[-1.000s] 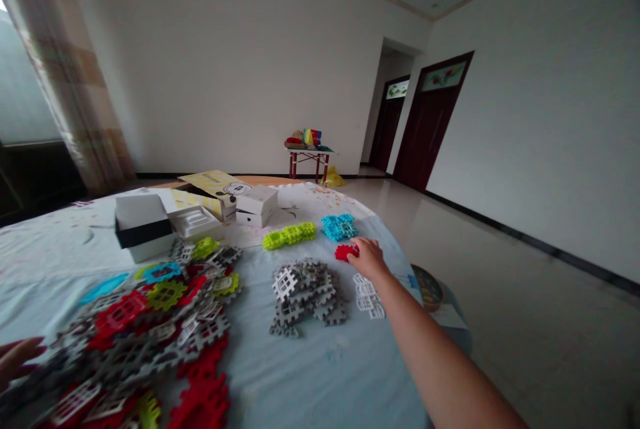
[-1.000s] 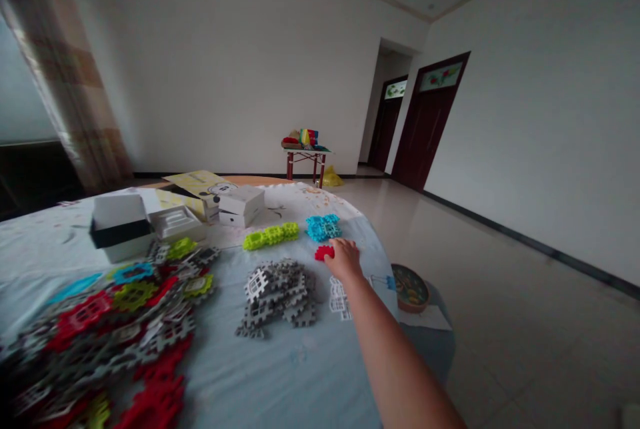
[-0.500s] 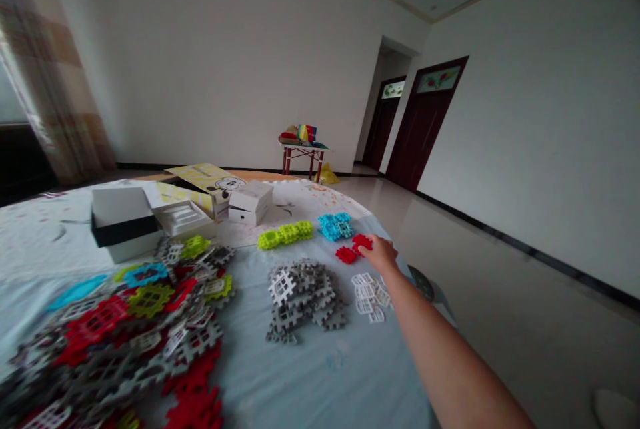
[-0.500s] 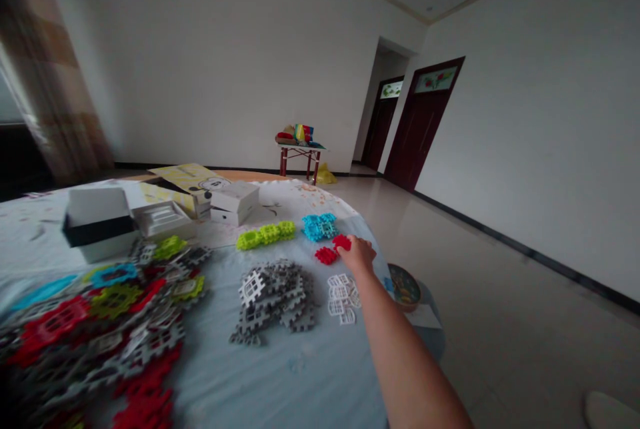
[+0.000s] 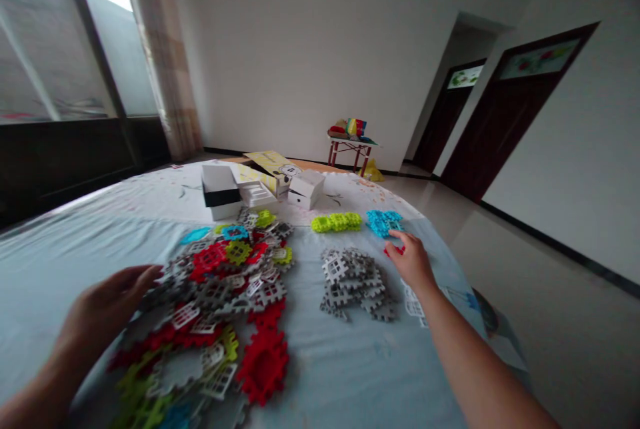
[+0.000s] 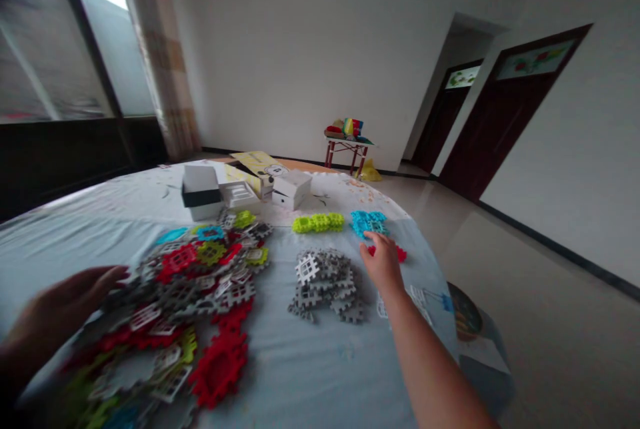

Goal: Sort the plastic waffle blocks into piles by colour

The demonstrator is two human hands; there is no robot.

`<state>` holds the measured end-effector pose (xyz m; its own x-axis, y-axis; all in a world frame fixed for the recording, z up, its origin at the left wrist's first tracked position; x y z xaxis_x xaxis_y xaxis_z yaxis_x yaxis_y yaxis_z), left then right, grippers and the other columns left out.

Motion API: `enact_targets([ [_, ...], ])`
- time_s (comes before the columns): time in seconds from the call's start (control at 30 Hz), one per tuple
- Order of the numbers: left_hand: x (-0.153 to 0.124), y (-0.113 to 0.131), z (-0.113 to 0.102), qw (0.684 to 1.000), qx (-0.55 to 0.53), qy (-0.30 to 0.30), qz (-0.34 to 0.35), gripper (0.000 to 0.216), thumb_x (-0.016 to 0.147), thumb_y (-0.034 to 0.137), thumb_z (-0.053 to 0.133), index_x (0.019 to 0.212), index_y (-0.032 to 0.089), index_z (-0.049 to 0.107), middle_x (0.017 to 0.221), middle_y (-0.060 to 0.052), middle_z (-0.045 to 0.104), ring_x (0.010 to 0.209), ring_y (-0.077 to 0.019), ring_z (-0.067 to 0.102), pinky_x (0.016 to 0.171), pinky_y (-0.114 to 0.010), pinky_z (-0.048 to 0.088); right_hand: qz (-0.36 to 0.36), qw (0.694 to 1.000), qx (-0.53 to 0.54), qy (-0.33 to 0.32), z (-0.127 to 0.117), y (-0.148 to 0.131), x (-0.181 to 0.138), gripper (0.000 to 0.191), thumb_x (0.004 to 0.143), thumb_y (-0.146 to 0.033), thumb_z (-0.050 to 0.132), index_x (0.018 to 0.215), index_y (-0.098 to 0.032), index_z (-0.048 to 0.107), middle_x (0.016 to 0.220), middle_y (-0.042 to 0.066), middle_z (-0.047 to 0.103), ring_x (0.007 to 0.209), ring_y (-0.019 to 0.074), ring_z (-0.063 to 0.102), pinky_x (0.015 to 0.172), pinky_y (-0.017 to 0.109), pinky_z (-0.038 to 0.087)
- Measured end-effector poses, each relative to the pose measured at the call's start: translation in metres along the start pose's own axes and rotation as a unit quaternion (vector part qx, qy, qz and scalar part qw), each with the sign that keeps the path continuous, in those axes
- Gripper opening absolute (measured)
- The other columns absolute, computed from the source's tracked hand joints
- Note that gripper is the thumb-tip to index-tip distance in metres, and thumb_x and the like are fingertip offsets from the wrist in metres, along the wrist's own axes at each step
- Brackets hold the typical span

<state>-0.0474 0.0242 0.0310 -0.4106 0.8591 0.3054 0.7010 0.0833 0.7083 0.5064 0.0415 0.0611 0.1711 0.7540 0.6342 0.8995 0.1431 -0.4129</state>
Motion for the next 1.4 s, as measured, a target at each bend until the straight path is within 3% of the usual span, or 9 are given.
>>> enact_targets([
  [0.2, -0.009, 0.002, 0.001, 0.999, -0.007, -0.044, -0.009, 0.045, 0.064, 0.057, 0.053, 0.085, 0.02, 0.065, 0.073, 0.0, 0.068, 0.068, -0.0184, 0.059, 0.058, -0.022, 0.044, -0.042, 0.978, 0.188, -0.08, 0.017, -0.093, -0.034, 0.027, 0.08, -0.03, 0.047, 0.098, -0.015, 0.06, 0.096, 0.011, 0.061, 0.081, 0.0185, 0.059, 0.071, 0.031, 0.05],
  [0.4, -0.015, 0.011, 0.002, 0.999, -0.017, -0.041, 0.016, 0.044, 0.068, 0.054, 0.054, 0.091, 0.017, 0.065, 0.081, -0.003, 0.069, 0.077, -0.0188, 0.06, 0.067, -0.023, 0.044, -0.171, 0.923, 0.246, -0.242, 0.028, -0.185, -0.084, 0.02, 0.082, -0.026, 0.051, 0.097, -0.019, 0.061, 0.096, 0.006, 0.062, 0.087, 0.0155, 0.057, 0.082, 0.03, 0.046],
  [0.5, -0.016, 0.01, 0.003, 0.999, -0.03, -0.035, 0.013, 0.045, 0.069, 0.055, 0.051, 0.09, 0.018, 0.065, 0.083, -0.004, 0.069, 0.076, -0.0181, 0.061, 0.066, -0.023, 0.046, -0.228, 0.887, 0.253, -0.313, 0.033, -0.212, -0.11, 0.031, 0.078, -0.036, 0.058, 0.104, -0.019, 0.06, 0.105, 0.007, 0.06, 0.1, 0.0165, 0.053, 0.091, 0.031, 0.04],
  [0.6, -0.017, 0.01, 0.004, 0.999, -0.045, -0.019, 0.002, 0.045, 0.067, 0.055, 0.051, 0.088, 0.018, 0.066, 0.082, -0.005, 0.069, 0.075, -0.0193, 0.062, 0.066, -0.023, 0.047, -0.281, 0.855, 0.229, -0.371, 0.04, -0.226, -0.132, 0.059, 0.067, -0.054, 0.064, 0.115, -0.021, 0.055, 0.119, 0.009, 0.053, 0.11, 0.0208, 0.047, 0.096, 0.035, 0.035],
  [0.7, -0.019, 0.013, 0.005, 0.998, -0.055, -0.013, -0.003, 0.044, 0.065, 0.054, 0.052, 0.085, 0.018, 0.067, 0.079, -0.006, 0.069, 0.075, -0.0205, 0.063, 0.066, -0.024, 0.048, -0.318, 0.839, 0.193, -0.397, 0.049, -0.228, -0.144, 0.068, 0.066, -0.059, 0.061, 0.124, -0.024, 0.048, 0.125, 0.009, 0.049, 0.115, 0.0232, 0.041, 0.098, 0.04, 0.031],
  [0.93, -0.021, 0.019, 0.011, 0.998, -0.052, -0.024, 0.017, 0.048, 0.065, 0.056, 0.051, 0.088, 0.017, 0.067, 0.085, -0.007, 0.069, 0.079, -0.0219, 0.062, 0.074, -0.028, 0.048, -0.269, 0.918, 0.136, -0.259, 0.06, -0.207, -0.121, 0.059, 0.077, -0.051, 0.055, 0.125, -0.019, 0.047, 0.124, 0.014, 0.048, 0.116, 0.0253, 0.039, 0.097, 0.044, 0.034],
  [1.03, -0.021, 0.019, 0.012, 0.998, -0.06, -0.025, 0.011, 0.048, 0.065, 0.056, 0.05, 0.087, 0.016, 0.067, 0.085, -0.007, 0.069, 0.079, -0.021, 0.062, 0.074, -0.026, 0.047, -0.279, 0.925, 0.131, -0.223, 0.051, -0.212, -0.117, 0.055, 0.08, -0.047, 0.053, 0.126, -0.017, 0.045, 0.128, 0.015, 0.044, 0.119, 0.026, 0.035, 0.098, 0.045, 0.032],
  [1.3, -0.024, 0.021, 0.009, 0.994, -0.111, -0.014, -0.021, 0.048, 0.066, 0.056, 0.052, 0.086, 0.015, 0.067, 0.081, -0.005, 0.069, 0.073, -0.0184, 0.061, 0.065, -0.022, 0.046, -0.467, 0.808, 0.173, -0.315, 0.03, -0.294, -0.164, 0.062, 0.077, -0.06, 0.047, 0.126, -0.022, 0.043, 0.135, 0.01, 0.039, 0.125, 0.0239, 0.029, 0.105, 0.043, 0.022],
  [1.4, -0.025, 0.023, 0.007, 0.993, -0.113, -0.009, -0.026, 0.049, 0.066, 0.055, 0.05, 0.085, 0.014, 0.067, 0.078, -0.005, 0.069, 0.071, -0.0184, 0.06, 0.062, -0.022, 0.046, -0.475, 0.793, 0.151, -0.35, 0.04, -0.303, -0.174, 0.064, 0.078, -0.062, 0.043, 0.128, -0.021, 0.041, 0.138, 0.01, 0.036, 0.128, 0.0251, 0.024, 0.106, 0.046, 0.018],
])
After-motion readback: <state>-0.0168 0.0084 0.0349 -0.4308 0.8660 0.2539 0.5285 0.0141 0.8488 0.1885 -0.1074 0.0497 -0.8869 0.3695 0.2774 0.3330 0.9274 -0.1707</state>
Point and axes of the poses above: each hand's wrist, its own x-axis towards the middle knuckle, its own z-axis out of the palm, y = z × x, the point moved 6 cm from there along x, towards the middle knuckle
